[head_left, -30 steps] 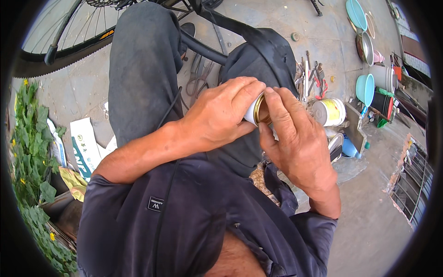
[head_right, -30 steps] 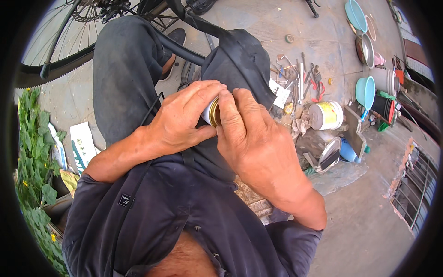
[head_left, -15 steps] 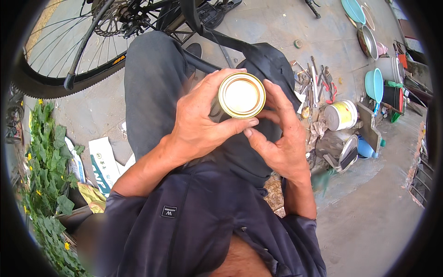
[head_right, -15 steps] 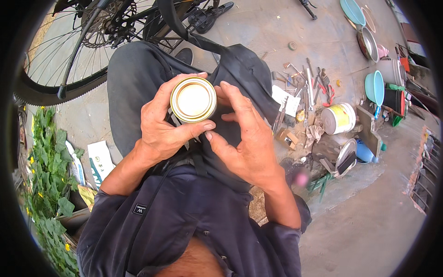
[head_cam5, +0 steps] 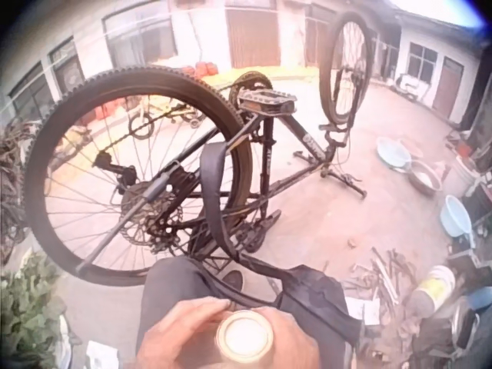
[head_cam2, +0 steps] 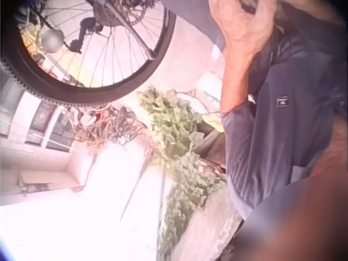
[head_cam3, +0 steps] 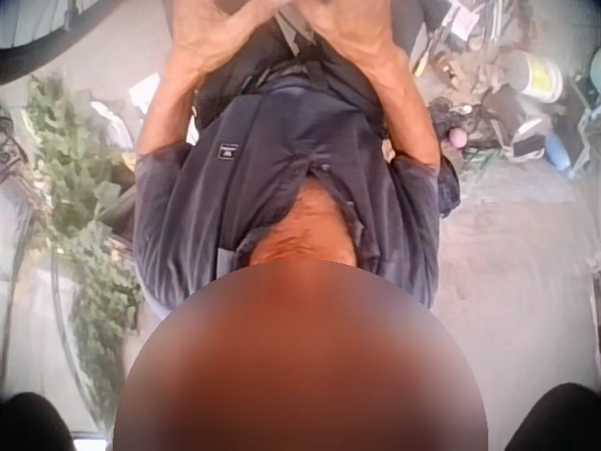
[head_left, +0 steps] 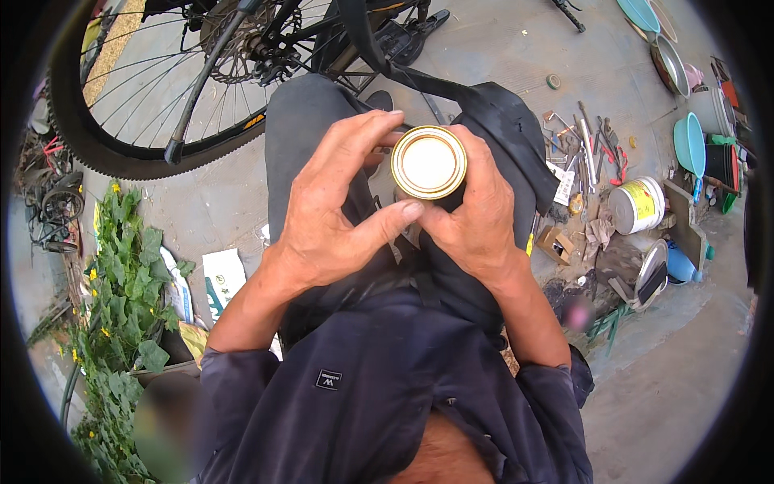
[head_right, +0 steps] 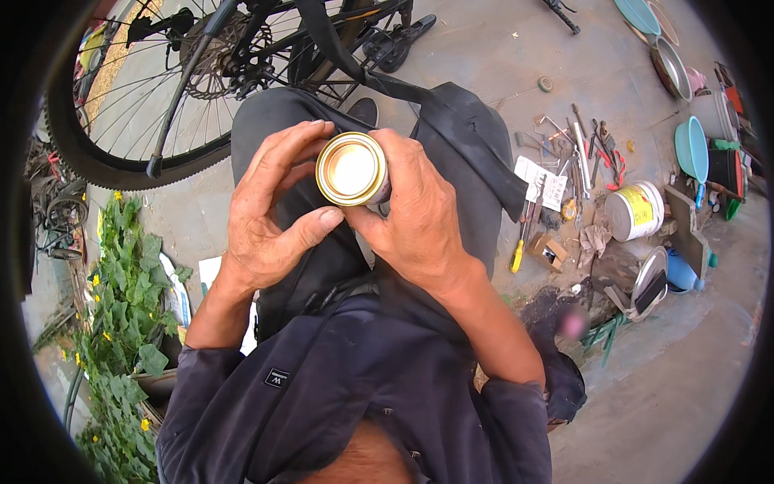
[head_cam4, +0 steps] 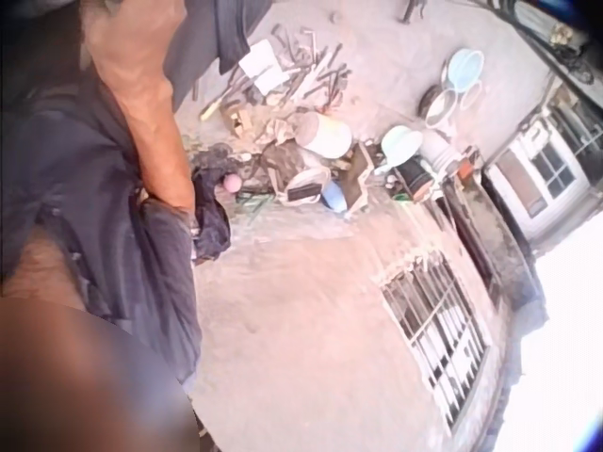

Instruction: The person roughens a punctured area on a bicycle inner tube using a metal rasp, then applies a dark adhesive from a small can to the prepared spot.

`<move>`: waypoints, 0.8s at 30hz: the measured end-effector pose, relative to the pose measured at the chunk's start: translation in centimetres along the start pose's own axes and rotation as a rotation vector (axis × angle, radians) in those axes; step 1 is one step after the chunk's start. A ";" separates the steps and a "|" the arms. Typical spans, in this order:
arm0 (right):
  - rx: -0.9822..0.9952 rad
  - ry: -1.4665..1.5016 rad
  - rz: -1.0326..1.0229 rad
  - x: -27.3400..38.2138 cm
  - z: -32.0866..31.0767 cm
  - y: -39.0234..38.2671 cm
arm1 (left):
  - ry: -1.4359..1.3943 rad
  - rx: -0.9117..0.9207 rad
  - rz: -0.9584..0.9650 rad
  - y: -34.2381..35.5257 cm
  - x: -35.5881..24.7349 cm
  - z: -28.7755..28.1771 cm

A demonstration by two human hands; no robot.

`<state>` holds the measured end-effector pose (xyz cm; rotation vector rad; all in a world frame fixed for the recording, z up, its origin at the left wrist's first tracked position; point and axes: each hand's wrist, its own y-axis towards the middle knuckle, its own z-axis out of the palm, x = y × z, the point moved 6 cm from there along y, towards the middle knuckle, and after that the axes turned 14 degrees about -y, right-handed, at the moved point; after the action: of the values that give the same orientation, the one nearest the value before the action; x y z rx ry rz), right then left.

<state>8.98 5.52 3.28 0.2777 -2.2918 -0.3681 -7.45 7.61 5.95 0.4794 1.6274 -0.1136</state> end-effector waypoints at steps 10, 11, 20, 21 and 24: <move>0.009 -0.088 -0.082 -1.0 2.5 -0.3 | 0.496 0.356 0.062 2.2 -1.9 0.6; 0.007 -0.099 -0.080 -1.2 2.7 -0.5 | 0.512 0.378 0.070 2.3 -2.1 0.9; 0.032 -0.187 -0.112 -1.2 3.4 -0.7 | 0.765 0.579 0.010 2.6 -1.4 2.9; 0.032 -0.184 -0.123 -1.2 3.5 -0.7 | 0.757 0.575 0.025 2.6 -1.5 2.8; 0.002 -0.157 -0.116 -1.4 3.9 -0.8 | 0.777 0.567 0.045 2.5 -1.3 3.0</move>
<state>7.14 5.87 -0.46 0.3966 -2.4366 -0.4610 -3.68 8.51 7.39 1.0893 2.3458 -0.3982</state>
